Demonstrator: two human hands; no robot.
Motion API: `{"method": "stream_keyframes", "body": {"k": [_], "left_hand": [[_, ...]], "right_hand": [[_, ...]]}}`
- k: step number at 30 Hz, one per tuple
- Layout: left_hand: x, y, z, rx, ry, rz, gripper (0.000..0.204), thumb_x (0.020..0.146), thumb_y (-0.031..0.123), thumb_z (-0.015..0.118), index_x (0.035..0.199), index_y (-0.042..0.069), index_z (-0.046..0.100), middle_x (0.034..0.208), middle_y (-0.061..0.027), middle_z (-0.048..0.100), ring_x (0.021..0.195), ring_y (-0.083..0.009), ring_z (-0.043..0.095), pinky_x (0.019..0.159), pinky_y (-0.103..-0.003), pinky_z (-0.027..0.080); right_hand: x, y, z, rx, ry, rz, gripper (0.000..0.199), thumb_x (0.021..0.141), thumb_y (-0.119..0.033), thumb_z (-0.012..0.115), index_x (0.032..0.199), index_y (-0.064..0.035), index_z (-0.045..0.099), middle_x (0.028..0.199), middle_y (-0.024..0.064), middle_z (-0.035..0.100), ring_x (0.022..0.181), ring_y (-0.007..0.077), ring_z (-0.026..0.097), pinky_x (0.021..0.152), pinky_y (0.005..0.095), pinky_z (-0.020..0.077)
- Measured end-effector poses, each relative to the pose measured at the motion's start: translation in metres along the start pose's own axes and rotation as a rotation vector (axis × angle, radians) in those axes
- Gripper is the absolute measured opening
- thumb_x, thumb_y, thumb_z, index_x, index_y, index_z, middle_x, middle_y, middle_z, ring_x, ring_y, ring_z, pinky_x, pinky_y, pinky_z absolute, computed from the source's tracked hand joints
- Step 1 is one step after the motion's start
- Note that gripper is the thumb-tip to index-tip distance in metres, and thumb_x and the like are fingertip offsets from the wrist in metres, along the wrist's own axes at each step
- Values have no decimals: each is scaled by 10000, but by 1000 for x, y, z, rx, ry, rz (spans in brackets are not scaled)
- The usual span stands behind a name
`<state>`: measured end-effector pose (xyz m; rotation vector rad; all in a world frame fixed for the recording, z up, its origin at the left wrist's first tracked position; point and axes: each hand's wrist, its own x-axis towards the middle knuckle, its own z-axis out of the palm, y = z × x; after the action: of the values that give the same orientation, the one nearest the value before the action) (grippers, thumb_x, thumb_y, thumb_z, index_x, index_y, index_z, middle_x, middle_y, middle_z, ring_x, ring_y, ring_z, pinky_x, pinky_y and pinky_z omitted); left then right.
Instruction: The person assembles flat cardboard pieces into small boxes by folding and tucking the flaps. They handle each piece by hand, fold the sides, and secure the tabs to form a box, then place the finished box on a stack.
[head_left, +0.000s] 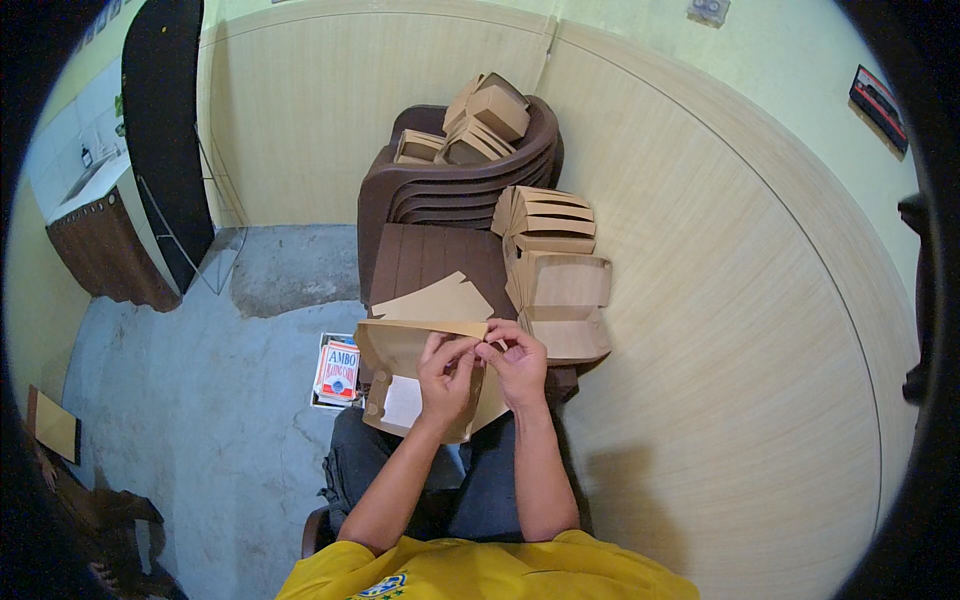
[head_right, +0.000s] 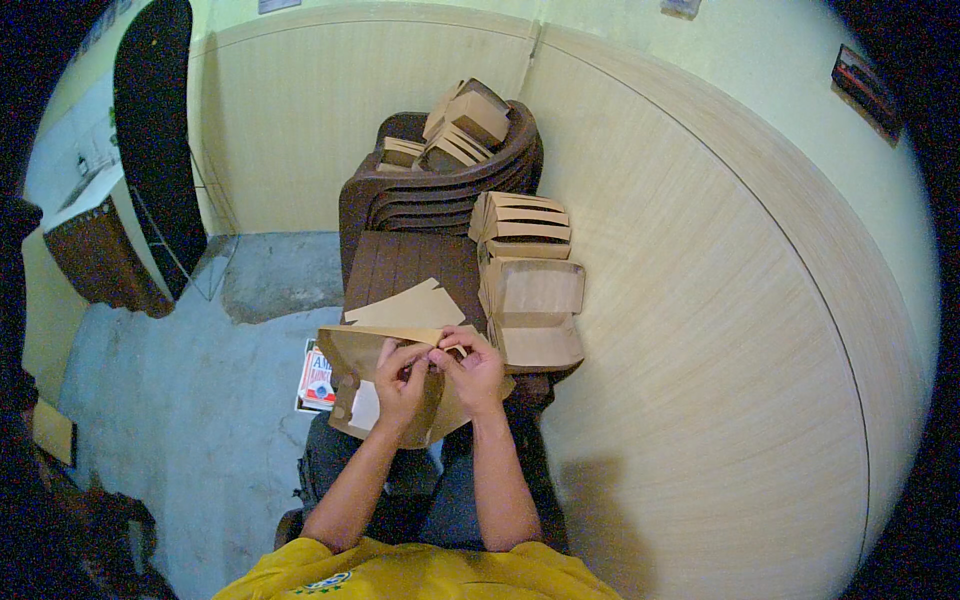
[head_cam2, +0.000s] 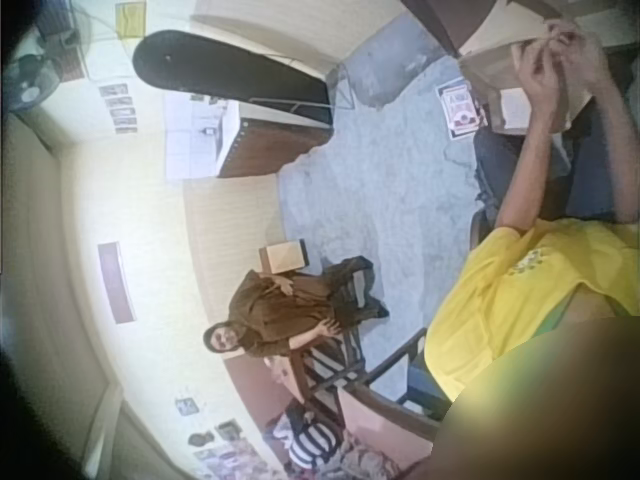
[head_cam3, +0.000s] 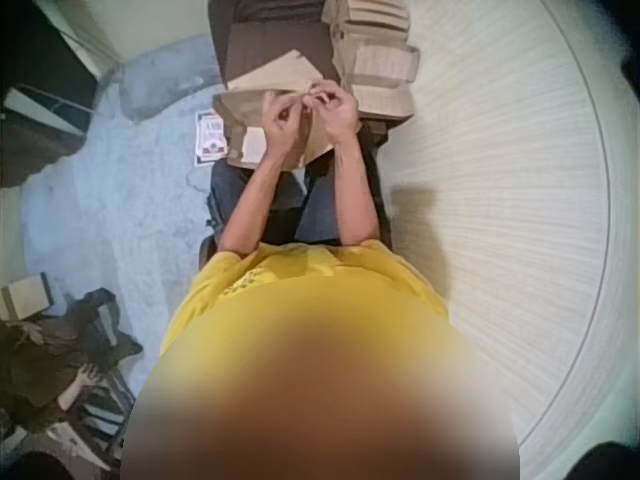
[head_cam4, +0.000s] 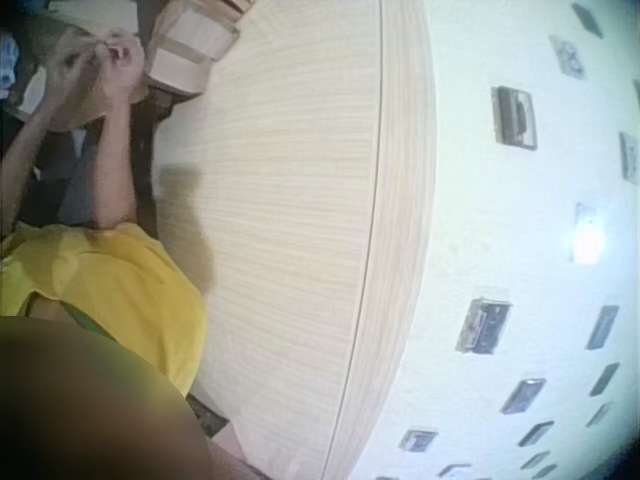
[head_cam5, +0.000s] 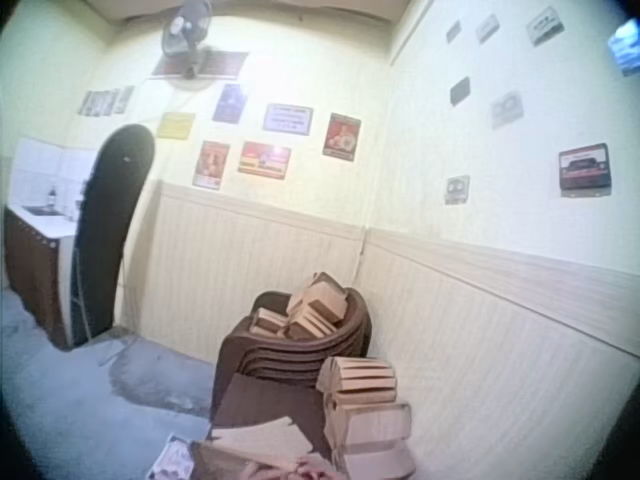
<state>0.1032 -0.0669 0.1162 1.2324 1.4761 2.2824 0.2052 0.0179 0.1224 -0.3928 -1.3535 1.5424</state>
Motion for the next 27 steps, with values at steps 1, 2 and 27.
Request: {"method": "stream_keyframes", "body": {"k": [1,2,27], "left_hand": [[0,2,0,-6,-28,-8,136,931,-16,748,1065,-2,765,1067,-120,705,1012,-222,704,859,-313,560],[-1,4,-1,-41,-53,-24,130,932,-19,745,1059,-4,765,1077,-122,708,1024,-218,708,861,-314,566],[9,-12,-66,874,-681,411,185,887,180,648,940,221,821,1081,77,776,1282,-154,634,1302,-507,320]], "right_hand": [[3,-1,-3,69,-10,2,205,851,85,842,1026,11,764,1255,96,689,1121,180,673,967,313,577],[4,0,-7,36,-10,6,226,841,92,848,1030,3,760,1236,89,686,1114,175,666,967,311,574],[25,-23,-56,-203,391,100,576,938,88,697,1476,-94,598,1265,127,702,1150,223,679,998,319,536]]}}
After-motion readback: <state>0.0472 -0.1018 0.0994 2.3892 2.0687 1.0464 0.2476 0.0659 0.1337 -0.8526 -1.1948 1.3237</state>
